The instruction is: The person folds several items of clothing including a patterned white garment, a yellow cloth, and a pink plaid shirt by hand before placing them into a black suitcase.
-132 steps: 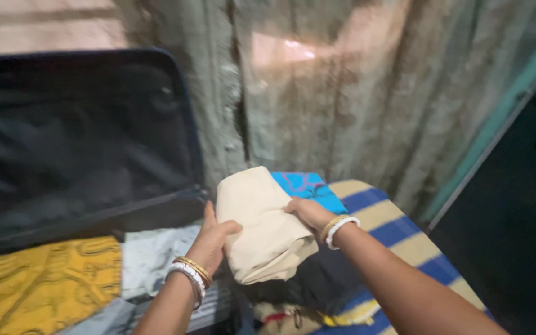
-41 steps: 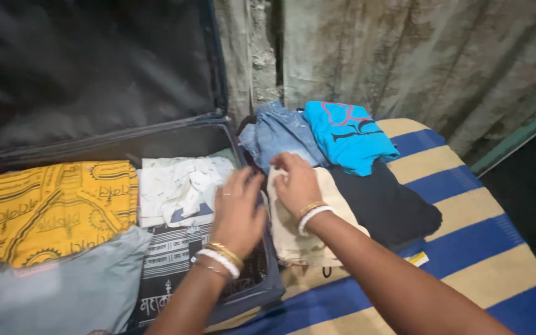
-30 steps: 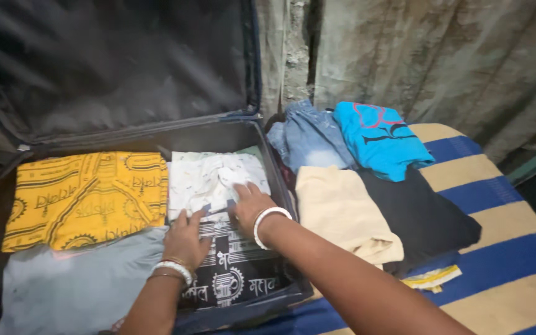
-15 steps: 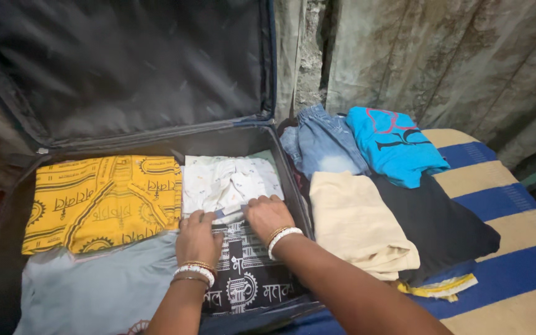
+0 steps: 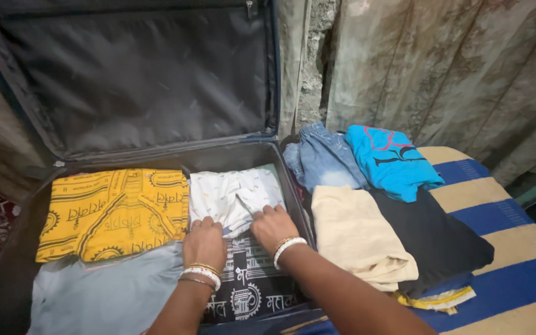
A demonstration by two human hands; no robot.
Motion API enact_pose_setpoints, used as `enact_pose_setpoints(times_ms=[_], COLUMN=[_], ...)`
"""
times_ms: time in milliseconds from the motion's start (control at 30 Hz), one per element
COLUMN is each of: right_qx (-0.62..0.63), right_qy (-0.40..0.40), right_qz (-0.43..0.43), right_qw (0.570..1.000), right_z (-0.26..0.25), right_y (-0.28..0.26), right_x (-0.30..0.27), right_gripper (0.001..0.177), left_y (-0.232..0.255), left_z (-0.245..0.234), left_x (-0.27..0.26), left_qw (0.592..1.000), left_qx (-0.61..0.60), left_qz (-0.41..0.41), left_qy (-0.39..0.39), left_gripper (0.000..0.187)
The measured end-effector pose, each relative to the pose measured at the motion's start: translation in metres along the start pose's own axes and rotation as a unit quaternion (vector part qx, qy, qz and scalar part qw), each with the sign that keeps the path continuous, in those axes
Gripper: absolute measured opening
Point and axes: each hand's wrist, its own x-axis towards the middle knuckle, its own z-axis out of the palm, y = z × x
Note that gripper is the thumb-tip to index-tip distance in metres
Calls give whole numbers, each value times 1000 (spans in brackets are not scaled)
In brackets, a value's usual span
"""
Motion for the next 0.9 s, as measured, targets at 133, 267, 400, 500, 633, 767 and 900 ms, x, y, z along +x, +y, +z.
enact_pose_setpoints(times_ms=[133, 267, 400, 500, 633, 767, 900], right_qx=[148, 220, 286, 296, 361, 411, 421], right_qy=[108, 220, 257, 283, 300, 365, 384], right_qz=[23, 0, -2, -25, -6, -8, -36], right_qw=[983, 950, 923, 912, 883, 835, 821], right_z=[-54, -135, -215, -269, -322, -360, -394], right_y=[12, 29, 39, 41, 30, 21, 26], right_x=[13, 41, 64, 74, 77, 81, 83], right_gripper=[14, 11, 8, 8, 10, 13, 15], left_y=[-11, -35, -59, -71, -65, -48, -48], left_z=[-49, -95, -143, -186, -246, -316, -358], left_x=[13, 43, 78, 93, 89, 62, 42], left_qw=[992, 954, 907, 897, 874, 887, 907], left_qx=[-118, -271, -347, -376, -371, -356, -304], left_qz=[-46, -74, -27, -47, 7, 22, 64], left_qy=[28, 107, 237, 227, 312, 292, 285], left_gripper=[22, 20, 19, 20, 19, 53, 80])
